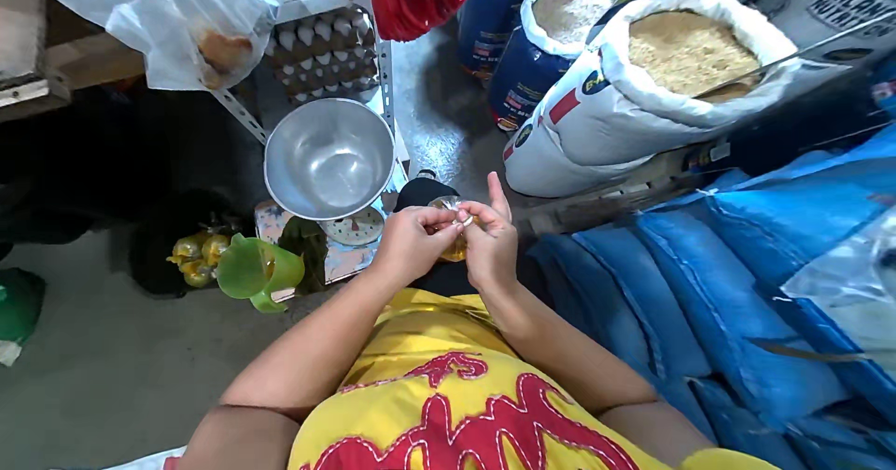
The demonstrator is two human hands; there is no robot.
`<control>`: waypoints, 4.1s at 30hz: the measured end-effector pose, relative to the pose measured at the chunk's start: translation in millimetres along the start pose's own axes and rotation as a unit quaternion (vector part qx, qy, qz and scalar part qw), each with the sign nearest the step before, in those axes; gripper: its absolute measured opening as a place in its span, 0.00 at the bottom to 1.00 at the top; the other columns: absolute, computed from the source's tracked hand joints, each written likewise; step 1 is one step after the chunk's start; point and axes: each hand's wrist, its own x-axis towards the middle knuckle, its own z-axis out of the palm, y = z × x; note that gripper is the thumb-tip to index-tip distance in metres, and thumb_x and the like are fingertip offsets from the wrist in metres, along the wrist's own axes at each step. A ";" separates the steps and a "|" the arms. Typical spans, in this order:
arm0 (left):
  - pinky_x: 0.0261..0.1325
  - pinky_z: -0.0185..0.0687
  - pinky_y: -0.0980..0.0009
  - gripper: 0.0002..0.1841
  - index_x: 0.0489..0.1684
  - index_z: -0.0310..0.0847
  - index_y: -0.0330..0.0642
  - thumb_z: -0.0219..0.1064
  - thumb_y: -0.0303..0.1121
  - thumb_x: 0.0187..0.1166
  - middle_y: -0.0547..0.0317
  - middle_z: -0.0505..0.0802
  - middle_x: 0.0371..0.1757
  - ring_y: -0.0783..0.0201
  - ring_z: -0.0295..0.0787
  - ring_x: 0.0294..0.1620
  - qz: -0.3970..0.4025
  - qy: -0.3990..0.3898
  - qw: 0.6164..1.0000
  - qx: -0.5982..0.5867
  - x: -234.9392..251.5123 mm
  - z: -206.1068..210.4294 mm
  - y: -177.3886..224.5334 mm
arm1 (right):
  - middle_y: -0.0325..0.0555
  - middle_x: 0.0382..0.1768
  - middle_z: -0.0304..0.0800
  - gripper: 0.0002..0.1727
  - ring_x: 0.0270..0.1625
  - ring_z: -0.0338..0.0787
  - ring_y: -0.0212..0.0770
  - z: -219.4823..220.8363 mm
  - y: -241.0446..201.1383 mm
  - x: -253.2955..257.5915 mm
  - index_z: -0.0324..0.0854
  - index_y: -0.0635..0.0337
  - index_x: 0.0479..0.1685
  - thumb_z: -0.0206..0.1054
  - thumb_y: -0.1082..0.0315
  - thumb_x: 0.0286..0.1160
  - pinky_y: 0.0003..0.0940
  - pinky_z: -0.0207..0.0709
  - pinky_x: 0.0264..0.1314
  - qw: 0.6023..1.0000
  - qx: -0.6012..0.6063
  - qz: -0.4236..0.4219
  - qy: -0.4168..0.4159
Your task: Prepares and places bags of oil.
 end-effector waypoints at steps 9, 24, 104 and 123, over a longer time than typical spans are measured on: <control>0.49 0.85 0.65 0.06 0.35 0.94 0.38 0.76 0.31 0.67 0.57 0.95 0.32 0.63 0.91 0.40 0.145 0.074 0.980 0.116 8.7 12.5 -13.3 | 0.49 0.92 0.57 0.08 0.95 0.53 0.46 -11.2 1.7 5.7 0.92 0.57 0.37 0.68 0.66 0.77 0.48 0.59 0.90 0.999 -0.020 -0.006 -0.037; 0.41 0.81 0.67 0.03 0.25 0.89 0.42 0.75 0.30 0.65 0.61 0.89 0.27 0.67 0.86 0.34 0.037 0.117 0.989 0.078 8.1 24.4 -10.3 | 0.43 0.78 0.83 0.09 0.94 0.57 0.50 -23.3 9.8 16.1 0.87 0.60 0.33 0.64 0.72 0.80 0.51 0.49 0.95 0.989 -0.011 -0.059 -0.136; 0.59 0.81 0.59 0.08 0.34 0.94 0.39 0.66 0.24 0.75 0.52 0.98 0.45 0.56 0.93 0.53 0.430 0.209 0.862 0.167 14.4 19.4 -36.0 | 0.45 0.61 0.94 0.11 0.86 0.71 0.56 -25.5 37.4 30.0 0.94 0.58 0.41 0.66 0.66 0.73 0.68 0.48 0.90 0.940 -0.030 -0.257 -0.224; 0.79 0.78 0.53 0.09 0.45 0.95 0.34 0.68 0.28 0.81 0.46 0.97 0.54 0.47 0.89 0.69 0.323 0.181 0.928 0.044 18.1 35.6 -49.9 | 0.46 0.45 0.99 0.08 0.73 0.87 0.52 -12.1 24.9 16.8 0.94 0.61 0.31 0.68 0.74 0.69 0.69 0.59 0.85 0.967 -0.085 -0.226 -0.087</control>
